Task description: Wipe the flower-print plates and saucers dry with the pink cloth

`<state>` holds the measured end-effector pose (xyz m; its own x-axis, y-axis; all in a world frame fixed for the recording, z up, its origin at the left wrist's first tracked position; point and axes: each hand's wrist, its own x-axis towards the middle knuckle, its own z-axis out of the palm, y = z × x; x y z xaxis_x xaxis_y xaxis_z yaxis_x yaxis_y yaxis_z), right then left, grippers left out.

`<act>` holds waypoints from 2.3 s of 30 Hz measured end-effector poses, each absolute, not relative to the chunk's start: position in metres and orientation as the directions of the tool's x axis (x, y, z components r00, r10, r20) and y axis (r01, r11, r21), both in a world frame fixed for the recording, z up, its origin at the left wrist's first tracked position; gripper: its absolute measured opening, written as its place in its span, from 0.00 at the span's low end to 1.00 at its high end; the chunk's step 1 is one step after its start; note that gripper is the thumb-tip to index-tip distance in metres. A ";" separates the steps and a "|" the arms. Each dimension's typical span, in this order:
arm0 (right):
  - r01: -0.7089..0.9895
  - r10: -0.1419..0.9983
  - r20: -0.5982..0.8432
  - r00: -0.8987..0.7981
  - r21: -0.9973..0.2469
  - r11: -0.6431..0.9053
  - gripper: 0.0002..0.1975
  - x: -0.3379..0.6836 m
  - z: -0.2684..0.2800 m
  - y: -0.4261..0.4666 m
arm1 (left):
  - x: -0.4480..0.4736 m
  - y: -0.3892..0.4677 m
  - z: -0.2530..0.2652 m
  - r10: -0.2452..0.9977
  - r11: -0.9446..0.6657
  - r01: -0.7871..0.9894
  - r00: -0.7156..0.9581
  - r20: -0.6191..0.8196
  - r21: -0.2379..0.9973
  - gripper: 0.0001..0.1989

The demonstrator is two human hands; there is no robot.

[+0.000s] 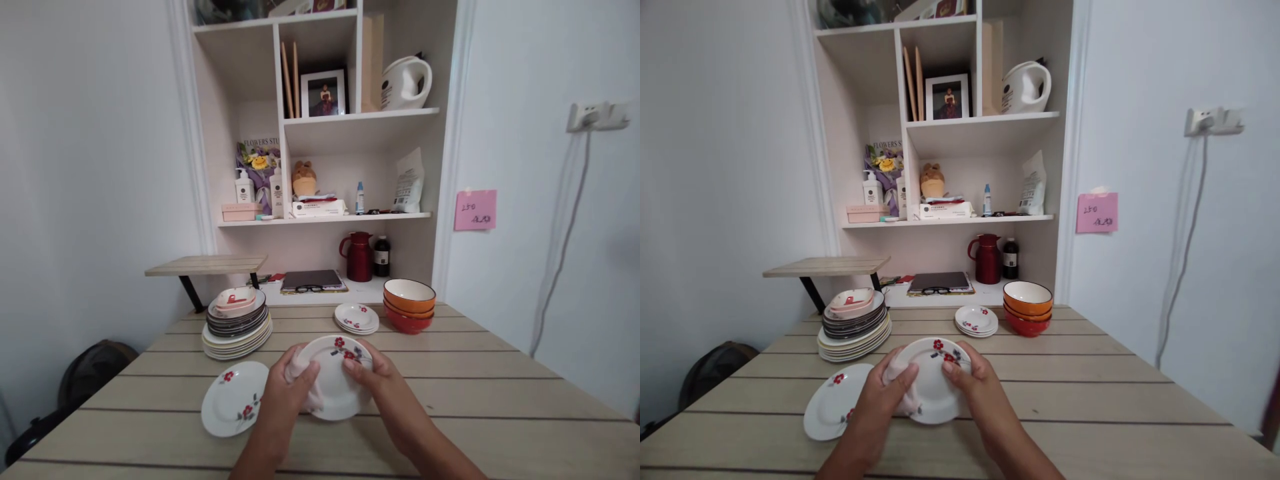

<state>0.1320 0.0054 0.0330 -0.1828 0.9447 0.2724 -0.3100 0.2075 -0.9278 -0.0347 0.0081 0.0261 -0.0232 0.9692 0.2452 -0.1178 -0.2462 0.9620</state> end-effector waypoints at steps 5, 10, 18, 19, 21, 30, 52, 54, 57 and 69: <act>0.137 0.848 0.529 -0.033 -0.838 0.528 0.09 0.135 0.031 0.008 | -0.038 0.010 0.023 0.858 -0.466 0.212 -0.131 0.497 0.859 0.11; 0.472 0.632 0.752 -0.188 -0.495 0.729 0.14 0.133 0.033 0.001 | -0.040 0.010 0.015 0.584 -0.719 0.531 0.109 0.805 0.449 0.21; 0.315 0.694 0.711 -0.110 -0.638 0.703 0.12 0.139 0.037 0.001 | -0.027 0.008 0.013 0.623 -0.686 0.451 -0.041 0.781 0.571 0.08; 0.281 0.734 0.674 -0.082 -0.691 0.666 0.12 0.140 0.036 0.002 | -0.025 0.008 0.012 0.655 -0.667 0.422 -0.060 0.753 0.614 0.08; 0.215 0.804 0.594 -0.044 -0.780 0.588 0.14 0.141 0.033 0.005 | -0.021 0.010 0.012 0.716 -0.623 0.369 -0.086 0.693 0.689 0.08; -0.016 0.903 0.426 -0.051 -0.905 0.426 0.14 0.134 0.033 0.009 | -0.024 0.011 0.015 0.750 -0.573 0.307 -0.175 0.637 0.760 0.08; -0.430 0.966 0.250 -0.063 -0.881 0.200 0.19 0.108 0.010 0.012 | -0.029 0.011 0.026 0.875 -0.387 0.042 -0.299 0.381 0.921 0.27; -0.452 0.969 0.245 -0.020 -0.867 0.210 0.22 0.111 0.011 0.013 | -0.028 0.013 0.022 0.884 -0.379 0.046 -0.278 0.377 0.924 0.25; -0.384 0.965 0.260 0.030 -0.889 0.251 0.23 0.118 0.014 0.016 | -0.027 0.017 0.015 0.878 -0.408 0.127 -0.219 0.426 0.904 0.18; 0.059 0.895 0.438 -0.083 -0.895 0.443 0.10 0.139 0.027 0.015 | -0.033 0.000 0.012 0.616 -0.746 0.286 -0.046 0.787 0.601 0.24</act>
